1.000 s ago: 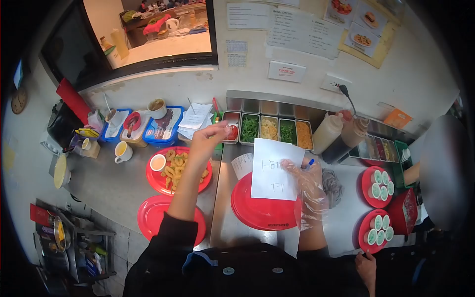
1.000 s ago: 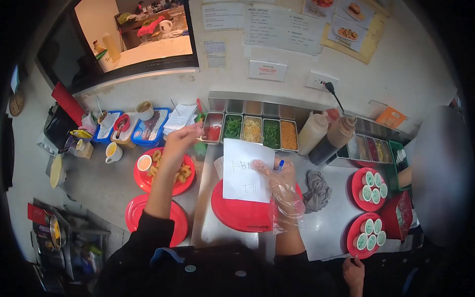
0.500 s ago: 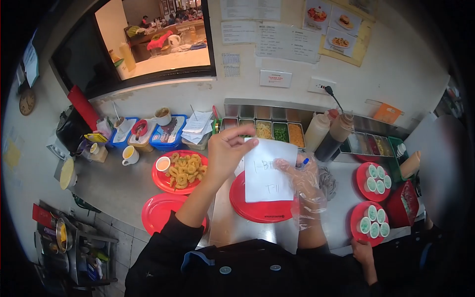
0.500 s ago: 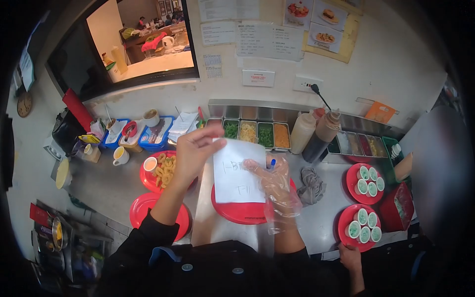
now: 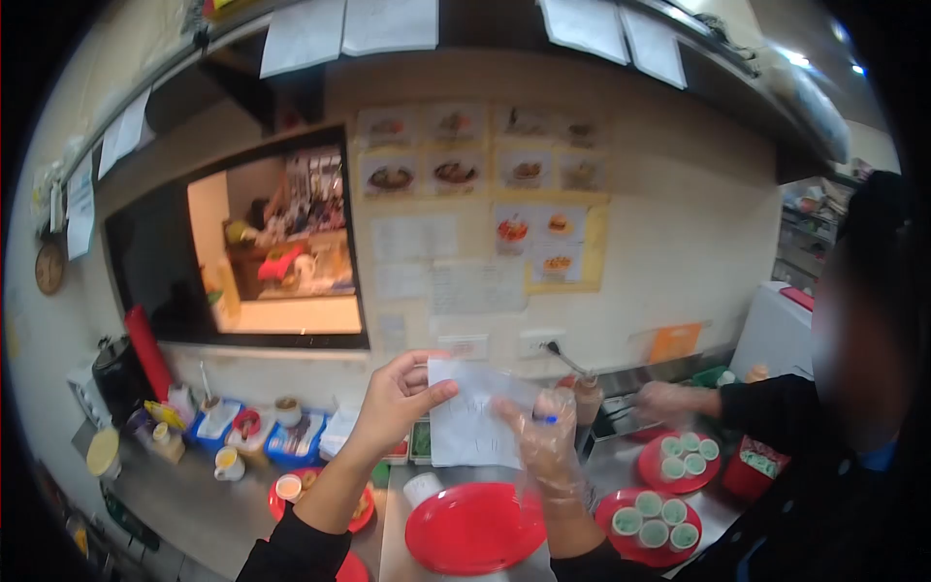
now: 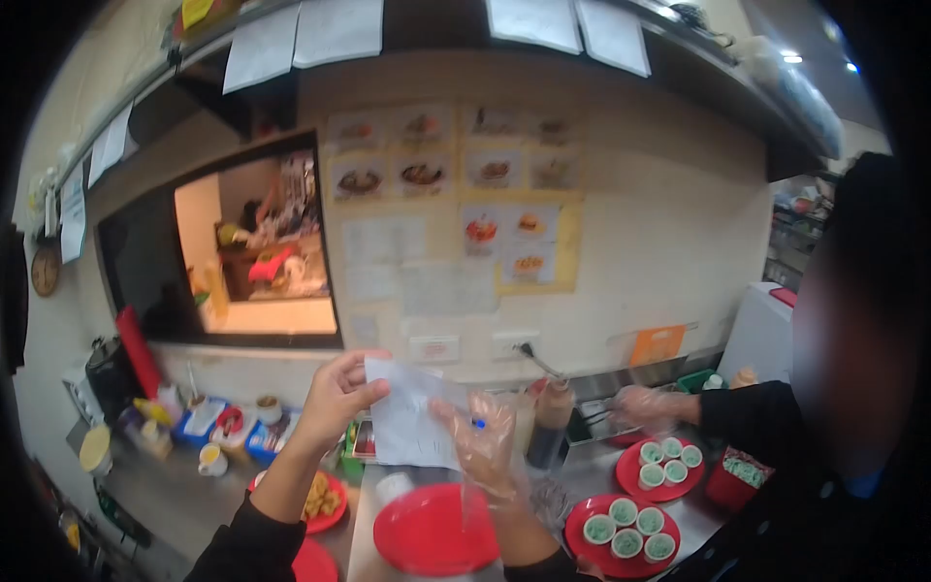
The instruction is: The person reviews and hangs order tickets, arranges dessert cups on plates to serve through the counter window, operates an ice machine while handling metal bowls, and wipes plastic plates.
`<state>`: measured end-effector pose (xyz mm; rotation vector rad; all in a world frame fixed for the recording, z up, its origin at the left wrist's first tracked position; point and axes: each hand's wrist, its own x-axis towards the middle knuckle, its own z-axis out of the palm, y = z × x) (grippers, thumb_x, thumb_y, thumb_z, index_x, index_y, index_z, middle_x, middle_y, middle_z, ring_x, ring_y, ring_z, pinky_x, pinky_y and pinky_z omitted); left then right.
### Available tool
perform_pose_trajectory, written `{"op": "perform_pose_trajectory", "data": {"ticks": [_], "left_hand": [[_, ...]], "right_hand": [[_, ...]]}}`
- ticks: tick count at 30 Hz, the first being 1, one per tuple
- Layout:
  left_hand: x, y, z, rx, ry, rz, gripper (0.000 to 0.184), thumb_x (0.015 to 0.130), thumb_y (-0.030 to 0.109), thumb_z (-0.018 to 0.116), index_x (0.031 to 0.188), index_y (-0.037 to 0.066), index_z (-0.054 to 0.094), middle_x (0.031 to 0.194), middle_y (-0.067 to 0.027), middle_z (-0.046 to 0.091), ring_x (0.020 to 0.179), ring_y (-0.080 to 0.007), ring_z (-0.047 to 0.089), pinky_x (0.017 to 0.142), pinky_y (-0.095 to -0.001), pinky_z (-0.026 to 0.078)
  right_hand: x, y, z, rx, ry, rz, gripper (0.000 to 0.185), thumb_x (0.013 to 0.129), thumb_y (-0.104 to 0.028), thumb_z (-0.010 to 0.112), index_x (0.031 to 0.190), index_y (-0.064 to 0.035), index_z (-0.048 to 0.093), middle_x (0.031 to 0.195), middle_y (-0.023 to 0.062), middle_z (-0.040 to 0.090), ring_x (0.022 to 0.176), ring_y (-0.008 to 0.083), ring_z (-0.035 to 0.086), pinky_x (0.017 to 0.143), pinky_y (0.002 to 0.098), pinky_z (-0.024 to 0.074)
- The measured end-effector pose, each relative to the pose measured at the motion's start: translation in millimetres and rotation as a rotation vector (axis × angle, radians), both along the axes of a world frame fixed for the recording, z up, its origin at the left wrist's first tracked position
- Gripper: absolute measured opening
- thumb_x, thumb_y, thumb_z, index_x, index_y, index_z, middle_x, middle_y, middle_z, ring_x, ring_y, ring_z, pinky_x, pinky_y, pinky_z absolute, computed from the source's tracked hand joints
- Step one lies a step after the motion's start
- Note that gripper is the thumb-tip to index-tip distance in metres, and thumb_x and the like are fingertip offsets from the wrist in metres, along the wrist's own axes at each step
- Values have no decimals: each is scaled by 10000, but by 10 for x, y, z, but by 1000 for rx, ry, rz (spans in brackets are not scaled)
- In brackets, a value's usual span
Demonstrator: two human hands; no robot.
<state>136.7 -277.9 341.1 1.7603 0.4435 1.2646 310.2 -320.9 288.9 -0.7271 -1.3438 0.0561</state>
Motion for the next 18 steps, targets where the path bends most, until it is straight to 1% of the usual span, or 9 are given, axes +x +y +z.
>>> {"op": "perform_pose_trajectory", "data": {"ticks": [1, 3, 6, 9, 11, 13, 15, 16, 18], "left_hand": [[64, -109, 140, -56, -74, -11, 221, 835, 119, 666, 995, -22, 606, 903, -56, 648, 799, -80, 581, 715, -222, 473], [167, 10, 500, 217, 14, 91, 205, 813, 110, 685, 953, -30, 632, 885, -51, 653, 808, -92, 598, 730, -227, 487], [407, 66, 1471, 653, -194, 315, 200, 828, 141, 662, 938, -24, 636, 831, -56, 651, 749, -89, 597, 678, -230, 482], [579, 397, 2633, 695, -440, 271, 276, 804, 106, 664, 1028, -51, 624, 896, -97, 669, 776, -111, 617, 682, -244, 493], [629, 513, 3234, 670, -474, 374, 353, 753, 96, 702, 1057, -60, 614, 886, -125, 672, 775, -145, 632, 673, -265, 505], [643, 773, 3686, 639, -363, 572, 386, 722, 96, 744, 1051, -49, 606, 925, -125, 657, 781, -147, 627, 694, -254, 513], [755, 689, 3747, 647, -395, 758, 350, 700, 106, 761, 993, -36, 632, 907, -130, 662, 762, -157, 631, 684, -263, 516], [802, 705, 3780, 646, -422, 938, 315, 678, 115, 778, 934, -22, 658, 888, -135, 668, 744, -167, 635, 675, -272, 519], [837, 850, 3966, 654, -376, 934, 258, 654, 114, 758, 856, -19, 666, 832, -135, 672, 732, -192, 645, 684, -285, 523]], "right_hand": [[76, -72, 193, -61, 13, -93, 178, 748, -45, 640, 905, -100, 706, 783, 108, 610, 675, 230, 541, 622, 336, 419], [190, -264, 647, -196, 33, -266, 132, 827, -64, 603, 927, -86, 685, 804, 101, 628, 715, 191, 577, 621, 328, 427], [526, 86, 1271, 69, 267, 56, 183, 888, -171, 560, 936, -23, 656, 867, 85, 653, 779, 150, 571, 665, 294, 425], [783, 239, 1832, 145, 269, 85, 310, 877, -293, 580, 942, 4, 641, 909, 97, 657, 847, 151, 564, 748, 295, 425], [846, 302, 2111, 104, 353, 161, 260, 831, -265, 641, 931, -25, 643, 746, 27, 643, 523, 32, 359, 474, 170, 285], [929, 439, 2270, 113, 352, 182, 367, 805, -348, 660, 962, -18, 634, 755, 28, 643, 543, 33, 367, 481, 177, 305], [1021, 555, 2478, 34, 284, 172, 634, 792, -515, 619, 1158, 1, 570, 982, 142, 632, 1038, 212, 513, 958, 428, 326], [1027, 609, 2618, 76, 306, 172, 622, 760, -531, 642, 1079, 1, 593, 830, 62, 648, 565, 48, 388, 522, 190, 348], [1023, 716, 2939, 99, 345, 206, 614, 776, -527, 629, 1089, -1, 589, 824, 66, 643, 556, 55, 390, 516, 204, 357]]}}
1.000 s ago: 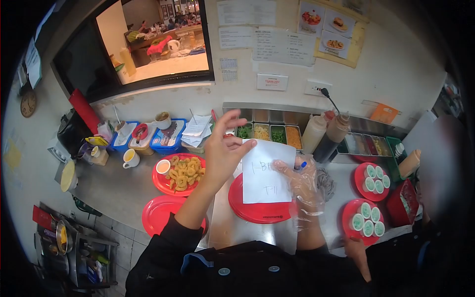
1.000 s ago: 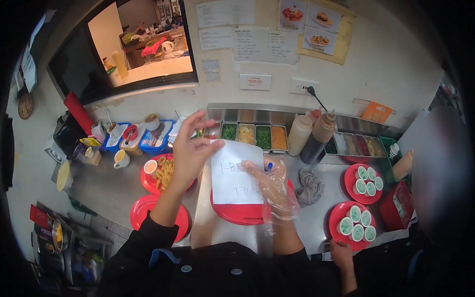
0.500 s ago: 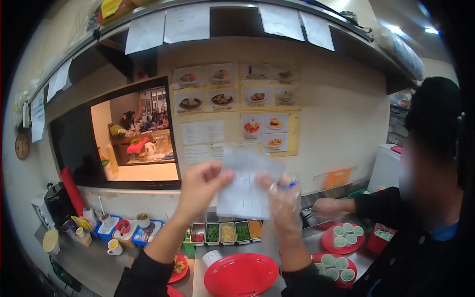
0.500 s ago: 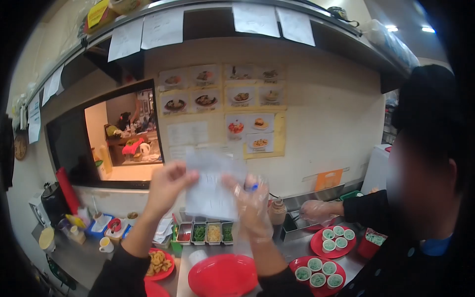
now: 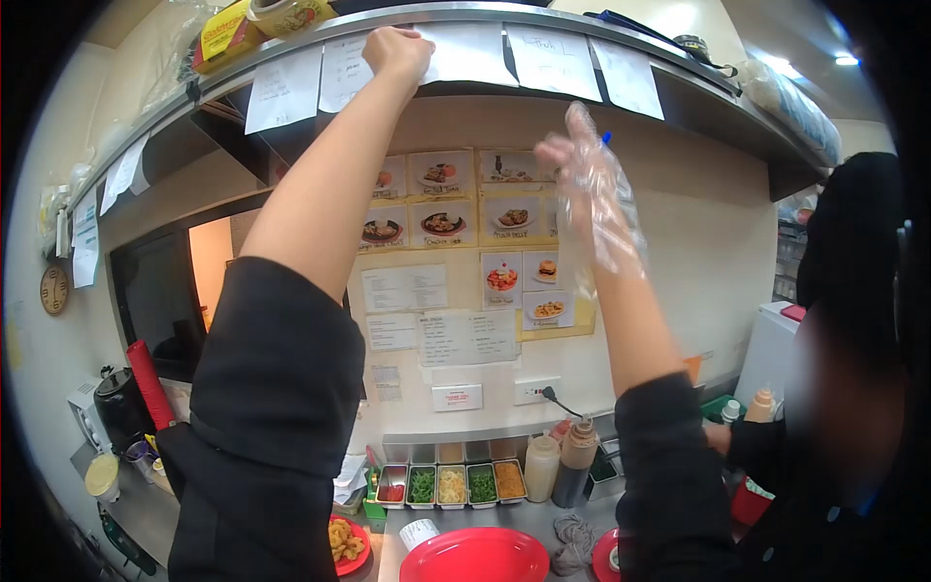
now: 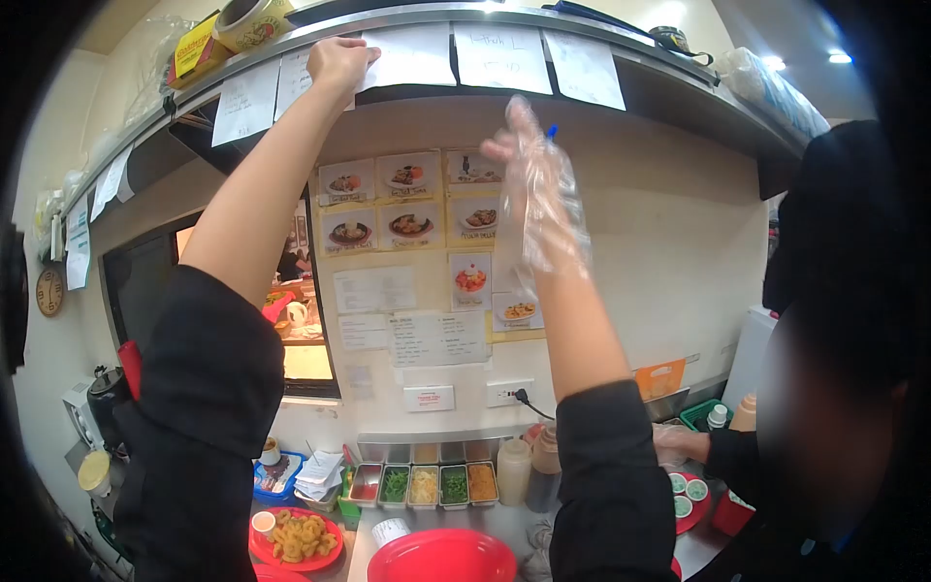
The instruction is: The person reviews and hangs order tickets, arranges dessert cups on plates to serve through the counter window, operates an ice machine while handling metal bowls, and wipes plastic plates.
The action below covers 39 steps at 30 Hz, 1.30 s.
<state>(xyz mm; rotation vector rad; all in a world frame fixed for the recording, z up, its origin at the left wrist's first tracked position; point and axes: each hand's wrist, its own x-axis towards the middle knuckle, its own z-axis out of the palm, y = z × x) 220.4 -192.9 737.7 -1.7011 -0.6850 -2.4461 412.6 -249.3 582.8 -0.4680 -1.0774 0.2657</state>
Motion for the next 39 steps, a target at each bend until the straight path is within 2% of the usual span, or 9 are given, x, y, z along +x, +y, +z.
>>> {"op": "perform_pose_trajectory", "data": {"ticks": [5, 7, 11, 15, 19, 27, 35, 37, 39], "left_hand": [[91, 96, 212, -13, 48, -155, 279, 686, 188, 790, 882, 25, 676, 905, -106, 665, 793, -182, 628, 702, -293, 514], [38, -91, 108, -139, 297, -27, 482, 763, 251, 692, 1182, 54, 557, 1283, -220, 483, 1167, -309, 492, 940, -327, 406], [-38, -444, -900, 663, 174, 398, 399, 754, 203, 681, 1075, -16, 593, 1023, -239, 615, 919, -319, 618, 797, -366, 488], [-107, -502, -2430, -52, 294, -589, 537, 728, 312, 753, 1052, -74, 570, 989, -165, 630, 904, -187, 606, 790, -311, 481], [-539, -328, -3631, -406, -80, -1161, 380, 868, 169, 620, 1120, -96, 516, 1046, -132, 616, 918, -159, 601, 800, -279, 478], [-1719, -71, -5168, -981, -18, -570, 253, 886, 220, 599, 956, -19, 556, 933, -118, 614, 805, -100, 567, 634, -237, 447], [-2336, -71, -5745, -360, 307, 283, 208, 805, 202, 697, 757, 18, 611, 1030, -90, 580, 848, -119, 575, 642, -247, 461], [-2292, -138, -5724, -777, -202, -462, 224, 857, 191, 647, 833, -12, 556, 1049, -98, 580, 873, -103, 566, 658, -233, 464], [-2256, -158, -5775, -840, -139, -430, 194, 896, 137, 588, 942, -19, 482, 1054, -107, 576, 881, -96, 556, 679, -222, 467]], "right_hand": [[-123, -199, 545, 75, -111, -79, 541, 823, -469, 610, 1101, -5, 584, 803, 77, 634, 530, 76, 396, 543, 244, 408], [-322, -330, 606, -169, 66, -337, 338, 874, -288, 584, 1063, -8, 590, 861, 86, 642, 629, 88, 513, 594, 261, 456], [-363, -214, -107, 27, 80, -150, 238, 883, -184, 587, 1034, 0, 590, 910, 92, 639, 713, 121, 583, 612, 274, 482], [-769, -497, -1407, 148, 66, 215, 237, 848, -108, 634, 1020, 44, 579, 1011, 113, 619, 855, 193, 623, 682, 292, 507], [-1060, -388, -2541, -333, 208, 56, 271, 898, -241, 582, 981, 16, 595, 755, 24, 564, 627, 120, 528, 556, 223, 426], [-1765, -307, -3469, -421, 103, 134, 457, 949, -397, 413, 831, 1, 606, 632, 6, 503, 510, 90, 463, 513, 220, 409], [-2583, -93, -4097, -447, 76, 444, 77, 819, 1, 635, 889, 15, 605, 876, 56, 626, 786, 129, 611, 692, 255, 491], [-2700, -86, -4181, -466, 67, 465, 98, 822, -14, 638, 903, 22, 597, 882, 83, 622, 790, 154, 624, 704, 270, 501], [-2755, -52, -4283, -486, 59, 478, 121, 824, -30, 641, 917, 28, 588, 888, 110, 619, 793, 179, 638, 716, 285, 510]]}}
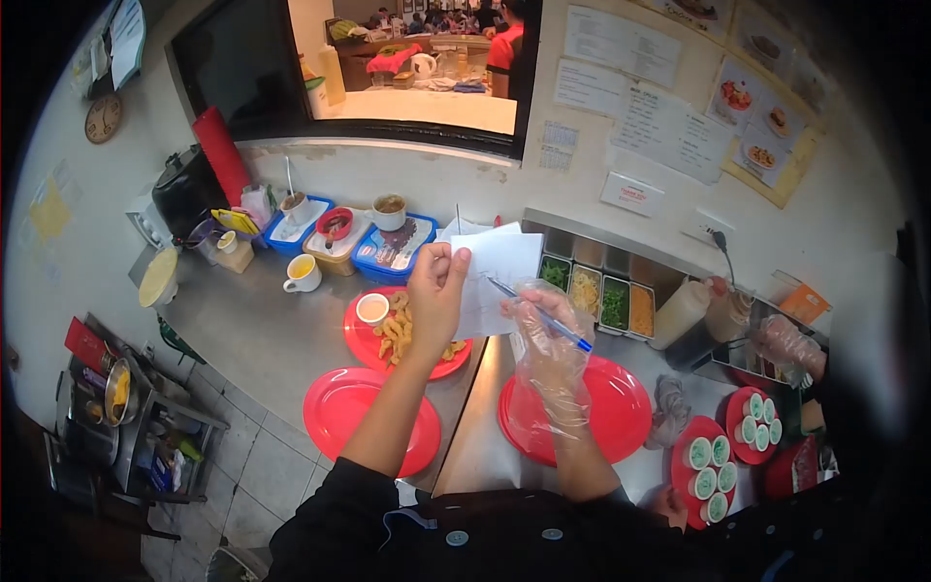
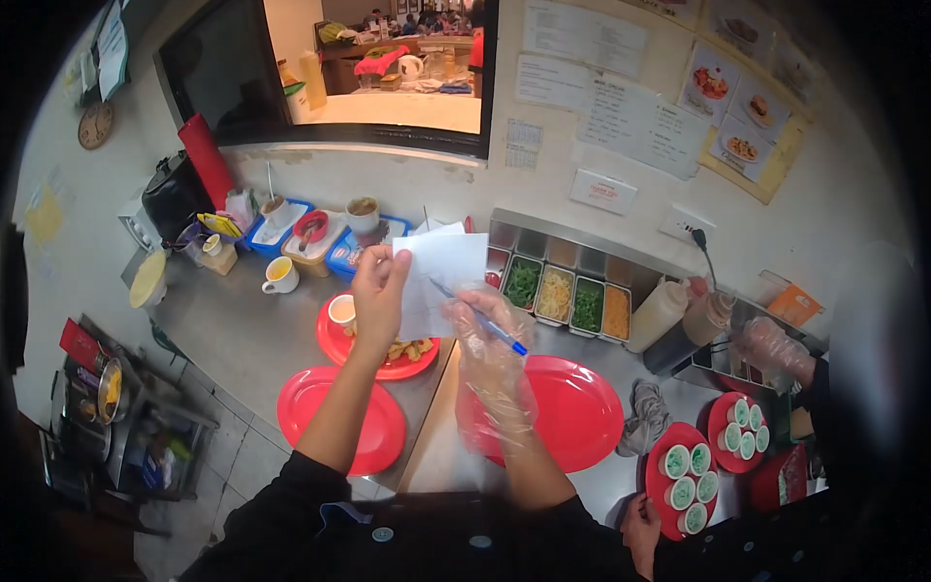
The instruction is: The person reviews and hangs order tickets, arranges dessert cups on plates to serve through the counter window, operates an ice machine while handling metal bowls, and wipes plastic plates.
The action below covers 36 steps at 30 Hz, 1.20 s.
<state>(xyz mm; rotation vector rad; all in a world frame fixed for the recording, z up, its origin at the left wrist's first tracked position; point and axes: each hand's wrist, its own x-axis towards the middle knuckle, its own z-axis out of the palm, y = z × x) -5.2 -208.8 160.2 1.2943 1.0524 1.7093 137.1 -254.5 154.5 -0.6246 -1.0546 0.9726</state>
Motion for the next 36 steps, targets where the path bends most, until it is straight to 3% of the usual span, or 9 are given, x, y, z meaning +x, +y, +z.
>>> {"op": "perform_pose_trajectory", "data": {"ticks": [3, 10, 12, 22, 25, 27, 29, 33, 36], "left_hand": [[194, -53, -78, 141, -199, -68, 272, 896, 86, 570, 1099, 1, 411, 1055, -126, 576, 904, -120, 576, 722, -245, 490], [119, 28, -144, -55, -324, -98, 276, 905, 74, 542, 1152, -2, 449, 1079, -115, 573, 976, -128, 555, 805, -261, 465], [163, 39, -171, 70, -315, -68, 230, 922, 104, 522, 1119, -1, 470, 1063, -83, 575, 961, -111, 543, 829, -254, 434], [-423, 129, -430, 63, -144, 4, 261, 895, 66, 539, 1127, -7, 444, 1080, -91, 540, 999, -141, 513, 868, -282, 414], [-849, 544, -581, 88, 147, 47, 581, 797, -45, 548, 1333, 38, 338, 1227, -183, 487, 1128, -211, 498, 927, -321, 403], [-1008, 1036, -501, 191, 245, 39, 560, 789, -35, 567, 1315, 44, 393, 1226, -180, 507, 1120, -202, 509, 920, -317, 411], [-1078, 1529, -302, 250, 412, -43, 462, 770, -2, 619, 1220, 37, 523, 1172, -161, 573, 1063, -195, 554, 892, -305, 436], [-870, 2136, 100, -1, 203, -288, 295, 725, 59, 707, 1018, 45, 678, 994, -132, 669, 905, -220, 635, 822, -292, 479], [-938, 2728, -711, 29, 458, -173, 372, 699, 100, 742, 1063, 84, 668, 1006, -163, 660, 857, -246, 646, 789, -311, 493]], "right_hand": [[-47, 68, -5, 227, -431, -204, 113, 839, -31, 614, 911, 48, 579, 881, 128, 627, 775, 174, 642, 704, 276, 504], [-80, 144, -99, 207, -343, -234, 78, 834, -13, 579, 889, 43, 581, 818, 111, 644, 751, 166, 636, 658, 268, 499], [-95, 225, -45, 490, -640, -368, 102, 778, 4, 612, 868, 28, 572, 779, 149, 620, 638, 217, 613, 598, 297, 475], [-379, 281, -241, 290, -627, -424, 155, 773, 43, 591, 921, 11, 558, 882, 161, 620, 779, 251, 624, 687, 338, 477], [-300, 261, -518, 64, -609, -537, 134, 791, -16, 623, 919, -18, 582, 868, 122, 622, 769, 217, 610, 685, 303, 471], [-286, 126, -595, -75, -605, -657, 131, 796, -43, 638, 921, -34, 601, 832, 101, 620, 731, 174, 605, 676, 273, 473], [-285, -148, -475, -161, -1081, -839, 93, 836, -74, 608, 925, -46, 602, 833, 75, 611, 770, 140, 589, 680, 264, 465], [-279, -493, -561, -315, -1056, -747, 98, 870, -92, 577, 941, -25, 587, 858, 65, 607, 842, 131, 568, 730, 271, 460], [-185, -530, -850, -348, -526, -714, 78, 794, -32, 621, 869, -17, 603, 826, 135, 641, 782, 212, 607, 716, 337, 469]]}}
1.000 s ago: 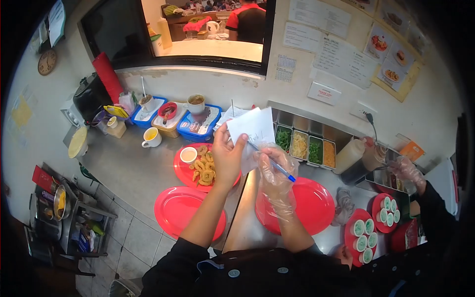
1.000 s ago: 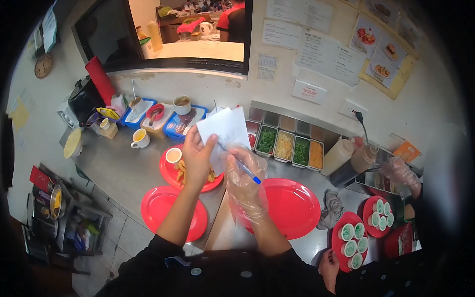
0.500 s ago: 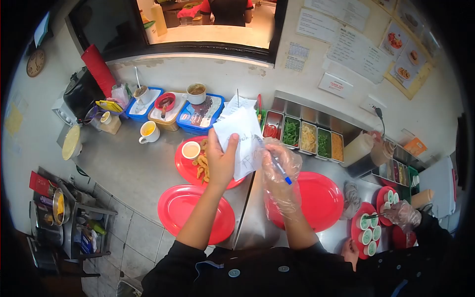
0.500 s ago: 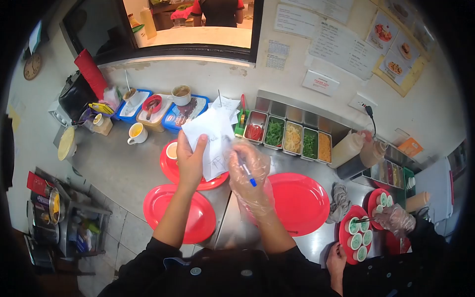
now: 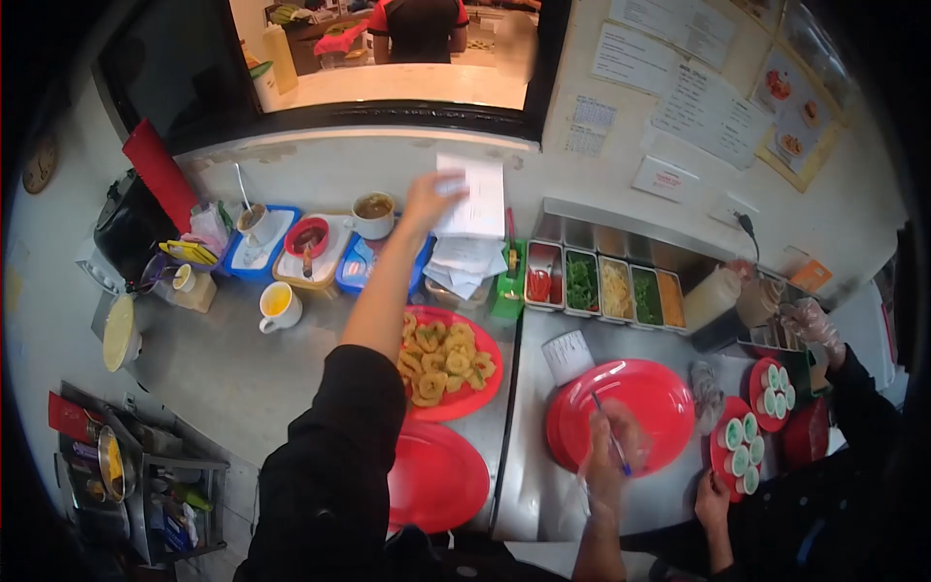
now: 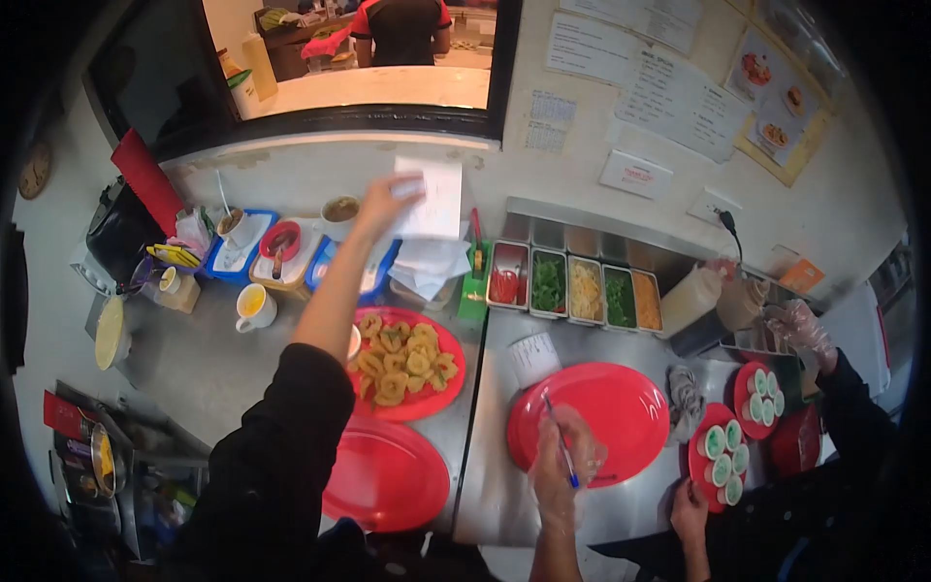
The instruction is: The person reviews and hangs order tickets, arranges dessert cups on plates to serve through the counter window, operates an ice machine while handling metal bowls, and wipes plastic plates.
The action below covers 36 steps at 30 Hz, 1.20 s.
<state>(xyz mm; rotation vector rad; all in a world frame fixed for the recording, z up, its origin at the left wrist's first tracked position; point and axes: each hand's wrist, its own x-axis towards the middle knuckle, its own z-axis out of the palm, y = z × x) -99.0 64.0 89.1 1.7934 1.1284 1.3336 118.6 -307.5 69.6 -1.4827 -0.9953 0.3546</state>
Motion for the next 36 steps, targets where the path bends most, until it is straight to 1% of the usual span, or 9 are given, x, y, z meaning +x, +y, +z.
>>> {"op": "perform_pose_trajectory", "data": {"ticks": [5, 9, 11, 13, 16, 22, 25, 28, 36], "left_hand": [[-174, 213, -1031, -158, 348, -164, 555, 626, 220, 807, 1139, 108, 629, 1081, -212, 619, 985, -298, 603, 881, -349, 449], [-847, 304, -126, 246, 563, 16, 576, 682, 267, 759, 1207, 114, 577, 1168, -210, 552, 1146, -337, 478, 962, -398, 388], [-1475, 940, 388, 624, 259, 262, 469, 672, 165, 729, 1103, 24, 611, 1097, -203, 585, 1022, -275, 534, 832, -370, 463], [-2206, 1600, 828, 444, 190, 581, 317, 734, 119, 611, 998, -56, 592, 1058, -225, 571, 969, -267, 560, 816, -394, 463], [-2935, 2087, 1200, 453, 762, 716, 383, 750, 71, 552, 1108, -63, 529, 1125, -255, 526, 1089, -396, 501, 928, -436, 407], [-3874, 2867, 1664, 878, 1948, 939, 535, 890, 297, 429, 1318, -23, 405, 1367, -220, 377, 1326, -338, 268, 1093, -448, 179], [-3675, 2904, 1729, 389, 2221, 1041, 497, 920, 330, 387, 1285, 4, 477, 1378, -171, 406, 1312, -353, 312, 1075, -525, 146], [-3641, 3262, 1895, -43, 2339, 840, 430, 913, 334, 430, 1297, 152, 505, 1361, -62, 459, 1293, -240, 376, 1072, -512, 135], [-3043, 3204, 1965, 68, 2233, 692, 429, 907, 343, 440, 1277, 143, 527, 1348, -58, 475, 1288, -254, 389, 1074, -459, 177]], "right_hand": [[92, -291, -157, -71, -390, -192, 150, 886, -73, 543, 989, 25, 589, 1011, 131, 595, 866, 197, 584, 736, 314, 478], [1268, -1037, -933, -157, -588, -605, 301, 884, -41, 454, 1165, 41, 525, 951, 127, 565, 842, 199, 556, 718, 318, 457], [2358, -1563, -1097, -513, -705, -420, 350, 862, -9, 437, 1200, 54, 499, 876, 118, 535, 794, 202, 527, 702, 308, 436], [3348, -1979, -1176, -818, -801, 102, 402, 839, 23, 421, 1235, 67, 474, 801, 108, 505, 747, 205, 499, 686, 299, 416], [2907, -1878, -1192, -870, -1175, -107, 374, 866, -5, 408, 1228, 53, 484, 872, 119, 534, 811, 215, 520, 729, 310, 421], [646, -1297, -2117, -764, -529, -1044, 334, 901, -109, 398, 1161, 65, 516, 899, 177, 561, 818, 265, 552, 733, 344, 441], [167, -1377, -2271, -785, -361, -1178, 341, 918, -162, 393, 1127, 70, 532, 912, 206, 574, 822, 290, 568, 735, 361, 451], [-139, -1515, -2335, -800, -298, -1267, 367, 935, -214, 388, 1093, 76, 548, 926, 235, 587, 826, 315, 584, 738, 378, 461], [-206, -1931, -2728, -668, -92, -1405, 445, 956, -316, 396, 1018, 85, 578, 917, 317, 601, 798, 419, 595, 723, 466, 464]]}}
